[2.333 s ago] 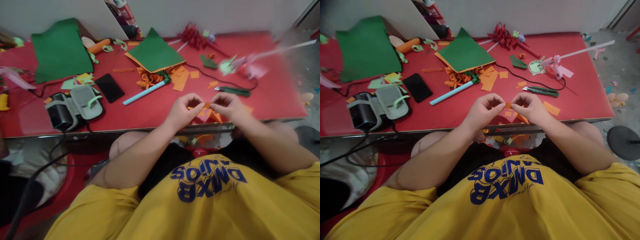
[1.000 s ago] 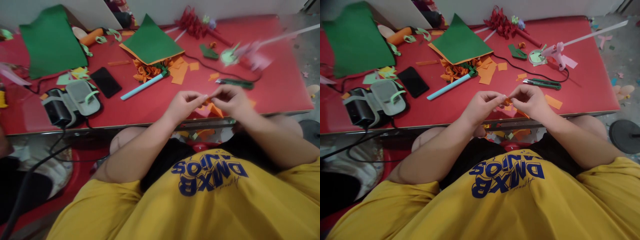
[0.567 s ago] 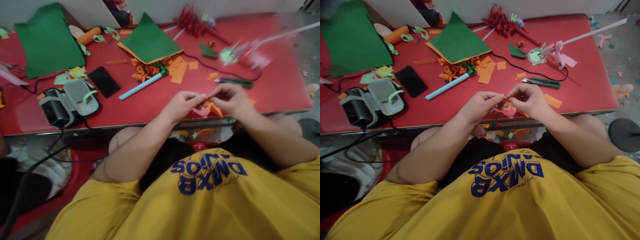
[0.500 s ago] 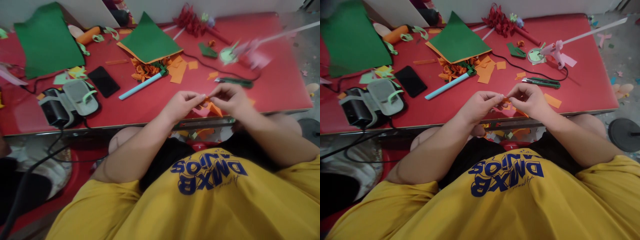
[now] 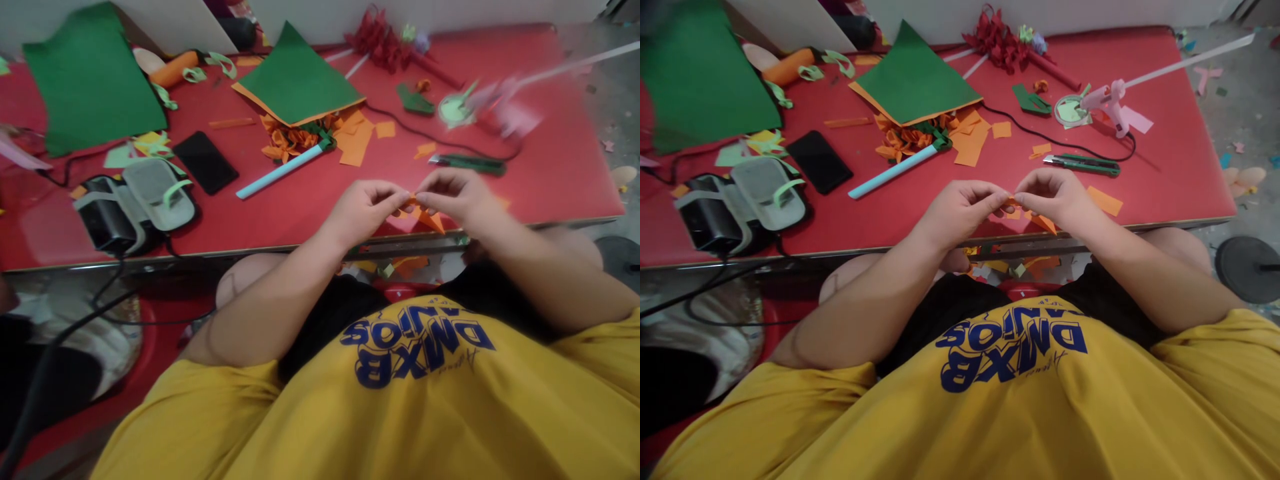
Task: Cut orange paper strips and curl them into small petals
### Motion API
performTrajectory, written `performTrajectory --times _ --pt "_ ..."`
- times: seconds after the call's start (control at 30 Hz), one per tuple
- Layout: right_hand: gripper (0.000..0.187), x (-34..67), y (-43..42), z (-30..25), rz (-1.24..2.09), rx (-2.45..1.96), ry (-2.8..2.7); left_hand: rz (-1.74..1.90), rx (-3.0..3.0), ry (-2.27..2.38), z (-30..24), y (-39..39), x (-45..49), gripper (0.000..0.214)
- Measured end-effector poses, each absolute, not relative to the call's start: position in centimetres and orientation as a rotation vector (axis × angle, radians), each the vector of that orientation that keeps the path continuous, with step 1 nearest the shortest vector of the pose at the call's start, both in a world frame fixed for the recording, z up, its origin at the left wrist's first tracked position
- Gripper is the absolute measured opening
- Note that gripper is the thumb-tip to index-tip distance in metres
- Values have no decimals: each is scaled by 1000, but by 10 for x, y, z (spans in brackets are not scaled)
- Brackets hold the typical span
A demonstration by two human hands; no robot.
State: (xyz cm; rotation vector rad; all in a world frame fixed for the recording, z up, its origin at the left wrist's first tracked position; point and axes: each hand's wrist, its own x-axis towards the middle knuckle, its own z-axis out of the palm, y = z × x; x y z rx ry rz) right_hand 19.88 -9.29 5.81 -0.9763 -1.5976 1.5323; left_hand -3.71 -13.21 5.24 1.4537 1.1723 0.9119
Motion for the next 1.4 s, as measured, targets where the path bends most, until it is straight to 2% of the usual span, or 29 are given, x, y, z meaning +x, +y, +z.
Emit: performTrajectory --times 0.53,0.8,1.0,1.2,1.4 --pt "39 199 -91 51 1404 -974 -1681 903 1651 1315 67 -135 -38 52" --pt "35 200 -91 50 1297 -950 -1749 906 1665 1316 67 -135 -39 57" --pt "36 199 -95 56 1240 -1000 -1799 916 1652 1337 67 -136 -39 51" --pt "28 199 -93 54 1255 -984 -1792 930 1680 1327 66 -137 -38 38" --pt "25 199 -94 54 1240 -1005 -1802 939 1726 1367 63 -139 -38 42"
